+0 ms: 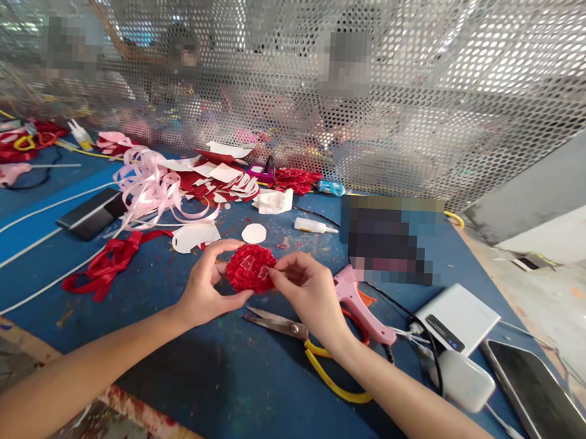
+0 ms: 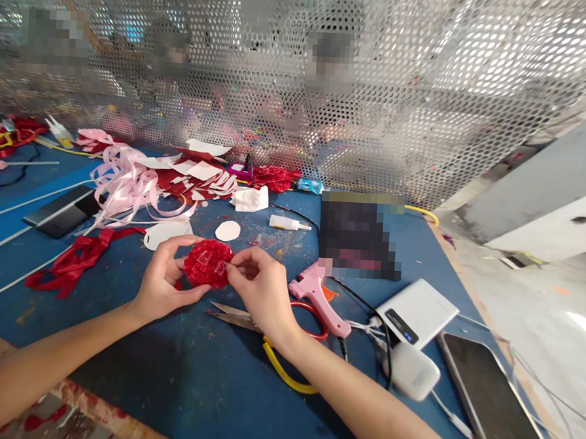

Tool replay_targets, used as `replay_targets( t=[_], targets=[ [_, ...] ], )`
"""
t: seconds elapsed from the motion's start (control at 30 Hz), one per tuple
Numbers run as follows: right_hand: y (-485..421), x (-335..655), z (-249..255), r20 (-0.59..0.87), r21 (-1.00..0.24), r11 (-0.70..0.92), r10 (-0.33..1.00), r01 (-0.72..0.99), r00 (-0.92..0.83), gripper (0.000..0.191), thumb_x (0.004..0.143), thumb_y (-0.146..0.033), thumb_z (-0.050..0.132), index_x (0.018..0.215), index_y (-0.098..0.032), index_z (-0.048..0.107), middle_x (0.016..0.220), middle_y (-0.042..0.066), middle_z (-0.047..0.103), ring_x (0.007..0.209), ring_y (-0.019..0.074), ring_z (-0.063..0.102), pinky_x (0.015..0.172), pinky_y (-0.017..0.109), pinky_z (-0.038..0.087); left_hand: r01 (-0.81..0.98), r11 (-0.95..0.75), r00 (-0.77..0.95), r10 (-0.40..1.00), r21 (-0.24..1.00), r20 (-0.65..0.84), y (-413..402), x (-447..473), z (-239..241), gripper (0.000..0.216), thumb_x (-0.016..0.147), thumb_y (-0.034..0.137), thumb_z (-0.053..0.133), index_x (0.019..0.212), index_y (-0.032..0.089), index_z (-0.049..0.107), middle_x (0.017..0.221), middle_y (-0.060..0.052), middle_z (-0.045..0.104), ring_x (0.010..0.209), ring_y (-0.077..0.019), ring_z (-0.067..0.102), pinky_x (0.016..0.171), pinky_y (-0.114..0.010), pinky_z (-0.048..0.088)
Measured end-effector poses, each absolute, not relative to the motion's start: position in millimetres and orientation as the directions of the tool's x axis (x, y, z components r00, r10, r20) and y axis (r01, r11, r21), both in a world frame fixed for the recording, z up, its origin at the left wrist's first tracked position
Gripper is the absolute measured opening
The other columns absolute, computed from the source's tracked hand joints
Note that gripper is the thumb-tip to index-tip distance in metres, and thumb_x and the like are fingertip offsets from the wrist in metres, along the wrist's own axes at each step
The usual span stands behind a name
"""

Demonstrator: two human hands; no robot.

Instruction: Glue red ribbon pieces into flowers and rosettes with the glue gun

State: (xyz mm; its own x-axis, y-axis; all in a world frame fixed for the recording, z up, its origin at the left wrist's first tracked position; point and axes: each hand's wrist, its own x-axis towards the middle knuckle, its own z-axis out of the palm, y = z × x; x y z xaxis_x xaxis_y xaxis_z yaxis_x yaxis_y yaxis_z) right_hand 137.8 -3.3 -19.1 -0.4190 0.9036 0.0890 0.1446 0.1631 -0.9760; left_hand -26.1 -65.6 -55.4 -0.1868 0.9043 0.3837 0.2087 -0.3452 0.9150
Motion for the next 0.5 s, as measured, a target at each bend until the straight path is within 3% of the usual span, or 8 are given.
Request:
replay_targets(
  t=[0.37, 0.5],
  targets=[
    [-2.4, 137.7, -16.8, 0.055, -0.994, 0.087, 0.906, 0.06, -0.419, 0.021, 0.068, -0.028, 0.067, 0.074, -0.02, 0.048, 0.063, -0.003, 0.057, 0.056, 0.0088, 0.053, 0.052, 0.022, 0.044, 0.157, -0.351, -0.156, 0.914, 0.923, 0.374, -63.7, -23.6, -56.0, 0.056, 0.069, 0.02, 0.073, 0.113, 0.024, 0.039, 0.131, -0.01, 0.04, 0.105, -0.0202, 0.058, 0.083, -0.031, 0.052],
    [-1.7, 137.8, -17.3, 0.058, -0.994, 0.088, 0.922, 0.061, -0.384, 0.02, 0.067, -0.027, 0.068, 0.071, -0.02, 0.049, 0.062, -0.004, 0.056, 0.056, 0.0096, 0.054, 0.054, 0.023, 0.045, 0.068, -0.281, -0.128, 0.949, 0.957, 0.288, -65.5, -23.8, -48.1, 0.061, 0.068, 0.022, 0.072, 0.118, 0.025, 0.036, 0.139, -0.012, 0.036, 0.1, -0.0187, 0.061, 0.084, -0.031, 0.051]
  ],
)
